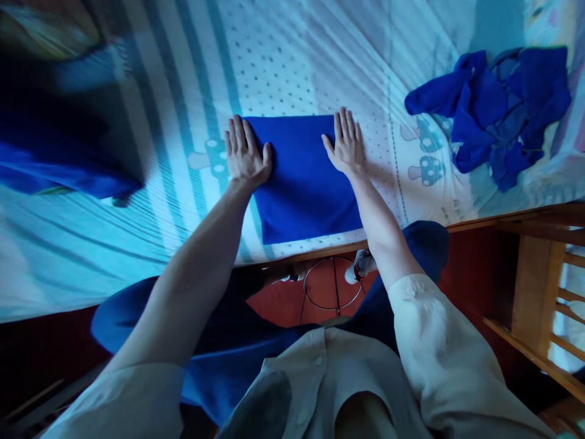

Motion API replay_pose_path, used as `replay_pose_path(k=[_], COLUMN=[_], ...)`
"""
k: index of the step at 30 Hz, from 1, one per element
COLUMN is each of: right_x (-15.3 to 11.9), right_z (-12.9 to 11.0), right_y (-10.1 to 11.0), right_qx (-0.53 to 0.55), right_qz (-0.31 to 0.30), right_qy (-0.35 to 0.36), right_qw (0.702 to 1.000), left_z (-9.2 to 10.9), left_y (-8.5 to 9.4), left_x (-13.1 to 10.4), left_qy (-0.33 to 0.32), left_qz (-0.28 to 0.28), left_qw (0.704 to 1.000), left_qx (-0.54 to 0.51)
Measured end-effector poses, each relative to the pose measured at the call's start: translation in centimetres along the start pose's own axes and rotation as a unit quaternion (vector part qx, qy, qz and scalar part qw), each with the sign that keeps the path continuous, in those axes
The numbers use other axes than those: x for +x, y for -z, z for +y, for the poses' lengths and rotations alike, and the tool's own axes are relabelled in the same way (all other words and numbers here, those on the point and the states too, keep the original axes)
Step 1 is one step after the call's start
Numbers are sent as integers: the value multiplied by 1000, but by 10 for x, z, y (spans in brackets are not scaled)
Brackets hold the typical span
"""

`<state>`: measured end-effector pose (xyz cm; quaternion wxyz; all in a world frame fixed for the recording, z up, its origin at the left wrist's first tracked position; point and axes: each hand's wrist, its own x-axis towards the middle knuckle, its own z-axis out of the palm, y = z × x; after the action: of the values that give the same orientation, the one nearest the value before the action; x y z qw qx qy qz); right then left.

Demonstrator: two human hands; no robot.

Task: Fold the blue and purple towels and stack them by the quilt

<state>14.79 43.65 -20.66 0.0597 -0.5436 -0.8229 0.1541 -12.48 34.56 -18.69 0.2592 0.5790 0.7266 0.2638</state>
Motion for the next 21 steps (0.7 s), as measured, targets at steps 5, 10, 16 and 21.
replay_pose_path(k=[5, 10, 16, 21], right_x=[3, -48, -137, -199], right_z=[-6, -31, -51, -52], right_y=[7, 20, 30, 32], right_qx=[-16, -22, 9, 22], right_qz=[-2, 16, -27, -51], right_qy=[-31, -29, -2, 5], right_qw=[999, 999, 1000, 998], left_z=[20, 45, 50, 41], left_y=[0, -17, -34, -23], left_x=[-21, -110, -183, -205], left_qy=[17, -25, -16, -18], left_qz=[1, -26, -10, -18], left_qw=[1000, 999, 999, 998], left_qx=[-1, 16, 39, 58])
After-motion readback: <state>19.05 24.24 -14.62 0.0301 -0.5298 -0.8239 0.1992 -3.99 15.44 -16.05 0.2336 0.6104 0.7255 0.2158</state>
